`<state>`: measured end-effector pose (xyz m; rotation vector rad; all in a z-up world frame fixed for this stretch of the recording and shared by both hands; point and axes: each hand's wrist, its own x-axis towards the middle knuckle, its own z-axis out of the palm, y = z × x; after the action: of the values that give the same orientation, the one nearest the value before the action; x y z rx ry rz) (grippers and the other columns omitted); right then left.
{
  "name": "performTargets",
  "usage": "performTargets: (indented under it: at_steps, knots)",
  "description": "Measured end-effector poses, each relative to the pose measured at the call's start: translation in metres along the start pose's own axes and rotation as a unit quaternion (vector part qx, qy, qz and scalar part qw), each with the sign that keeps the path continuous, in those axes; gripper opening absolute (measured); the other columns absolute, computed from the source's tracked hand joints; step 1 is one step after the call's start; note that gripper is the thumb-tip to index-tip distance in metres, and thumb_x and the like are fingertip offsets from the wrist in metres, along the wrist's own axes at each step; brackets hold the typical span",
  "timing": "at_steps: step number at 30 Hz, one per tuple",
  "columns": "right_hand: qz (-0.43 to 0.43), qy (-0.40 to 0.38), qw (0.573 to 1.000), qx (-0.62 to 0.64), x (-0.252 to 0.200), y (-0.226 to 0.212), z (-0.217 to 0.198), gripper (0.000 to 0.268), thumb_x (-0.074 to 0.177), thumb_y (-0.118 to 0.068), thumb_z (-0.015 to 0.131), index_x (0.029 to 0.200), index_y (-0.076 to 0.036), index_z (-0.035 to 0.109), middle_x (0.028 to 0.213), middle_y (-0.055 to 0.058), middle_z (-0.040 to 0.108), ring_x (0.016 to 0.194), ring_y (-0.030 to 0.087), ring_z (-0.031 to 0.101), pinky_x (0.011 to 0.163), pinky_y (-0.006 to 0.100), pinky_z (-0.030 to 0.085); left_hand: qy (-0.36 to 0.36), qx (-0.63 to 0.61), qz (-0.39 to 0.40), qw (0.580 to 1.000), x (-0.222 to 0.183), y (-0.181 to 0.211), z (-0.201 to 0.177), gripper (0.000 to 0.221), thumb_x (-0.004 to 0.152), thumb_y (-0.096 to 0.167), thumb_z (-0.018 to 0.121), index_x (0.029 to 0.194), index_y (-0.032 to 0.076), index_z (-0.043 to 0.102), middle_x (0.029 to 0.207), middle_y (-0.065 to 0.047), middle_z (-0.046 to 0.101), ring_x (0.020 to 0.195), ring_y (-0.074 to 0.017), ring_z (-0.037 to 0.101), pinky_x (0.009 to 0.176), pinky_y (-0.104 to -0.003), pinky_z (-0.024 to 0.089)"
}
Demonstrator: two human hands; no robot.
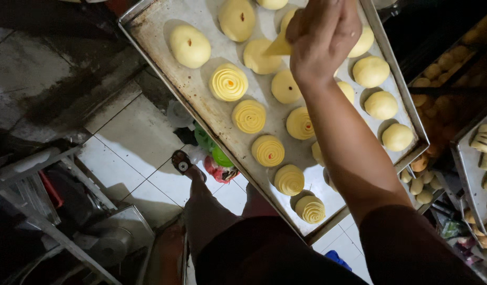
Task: The person applies a yellow topping to dough balls on a tray using a piping bag, then moves to a counter to prepare other ingredients by opening a plastic bag and using a spatula to fill another piping bag with a yellow mixture.
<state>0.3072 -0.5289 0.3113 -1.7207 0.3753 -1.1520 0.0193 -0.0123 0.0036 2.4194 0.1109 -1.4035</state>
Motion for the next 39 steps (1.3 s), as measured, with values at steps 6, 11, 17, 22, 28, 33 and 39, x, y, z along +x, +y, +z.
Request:
performTargets:
  at_steps: [6, 11, 17, 22, 28, 33, 39]
  knots:
    - [-0.001, 0.012, 0.997, -0.078, 0.005, 0.013, -0.007, 0.037, 0.096, -0.031, 0.034, 0.068, -0.007, 0.033, 0.051, 0.006, 0.033, 0.034, 0.019, 0.048, 0.032, 0.029, 0.034, 0.026, -0.023, -0.119, 0.992, -0.002, -0.002, 0.001, 0.043, 0.076, 0.054, 0.055, 0.098, 0.021, 0.071, 0.104, -0.006, 0.071, 0.098, -0.0244, 0.067, 0.084, -0.037, 0.048]
    - [0.008, -0.081, 0.995, -0.059, -0.005, -0.003, -0.001, 0.038, 0.1, -0.028, 0.033, 0.069, -0.006, 0.031, 0.044, 0.008, 0.033, 0.036, 0.016, 0.035, 0.039, 0.028, 0.026, 0.055, 0.158, 0.15, 0.975, 0.008, -0.014, 0.012, 0.028, 0.083, 0.039, 0.05, 0.095, 0.02, 0.066, 0.105, -0.007, 0.064, 0.098, -0.0269, 0.062, 0.079, -0.04, 0.05]
    - [0.001, 0.018, 1.0, 0.018, 0.008, 0.025, -0.022, 0.037, 0.094, -0.035, 0.044, 0.071, -0.009, 0.03, 0.055, 0.005, 0.024, 0.036, 0.017, 0.037, 0.032, 0.032, 0.036, 0.254, 0.217, 0.347, 0.876, 0.008, -0.013, 0.012, 0.016, 0.068, 0.022, 0.061, 0.071, 0.007, 0.067, 0.078, -0.011, 0.065, 0.07, -0.0278, 0.063, 0.063, -0.042, 0.052]
    - [-0.001, -0.034, 0.999, -0.008, 0.003, 0.015, 0.001, 0.046, 0.096, -0.026, 0.034, 0.056, -0.006, 0.032, 0.041, 0.01, 0.037, 0.036, 0.016, 0.039, 0.037, 0.028, 0.026, 0.168, 0.189, 0.195, 0.948, 0.012, -0.011, 0.009, 0.018, 0.084, 0.033, 0.047, 0.089, 0.02, 0.059, 0.077, -0.002, 0.062, 0.065, -0.0177, 0.06, 0.06, -0.038, 0.046]
    - [0.033, 0.021, 0.995, 0.087, 0.001, 0.003, -0.014, 0.04, 0.093, -0.033, 0.047, 0.066, -0.009, 0.03, 0.052, 0.005, 0.023, 0.036, 0.015, 0.026, 0.032, 0.03, 0.024, 0.356, 0.12, 0.28, 0.884, -0.006, 0.033, -0.022, 0.027, 0.086, 0.025, 0.058, 0.105, 0.008, 0.066, 0.1, -0.011, 0.067, 0.089, -0.0263, 0.063, 0.083, -0.037, 0.049]
    - [0.055, -0.057, 0.968, 0.238, 0.013, -0.017, -0.02, 0.032, 0.092, -0.025, 0.056, 0.079, -0.011, 0.031, 0.059, 0.002, 0.017, 0.046, 0.013, 0.018, 0.043, 0.032, 0.019, 0.432, -0.059, 0.301, 0.848, -0.07, 0.267, -0.189, 0.015, 0.093, 0.013, 0.058, 0.1, 0.006, 0.069, 0.092, -0.006, 0.063, 0.089, -0.025, 0.053, 0.083, -0.037, 0.043]
    - [0.016, -0.108, 0.951, 0.29, 0.017, -0.043, -0.024, 0.015, 0.104, -0.028, 0.045, 0.106, -0.014, 0.046, 0.068, 0.015, 0.025, 0.059, 0.028, 0.031, 0.056, 0.046, 0.035, 0.369, -0.077, 0.622, 0.687, -0.103, 0.46, -0.28, 0.012, 0.091, 0.01, 0.064, 0.1, 0.002, 0.065, 0.091, -0.008, 0.062, 0.081, -0.0254, 0.053, 0.081, -0.042, 0.039]
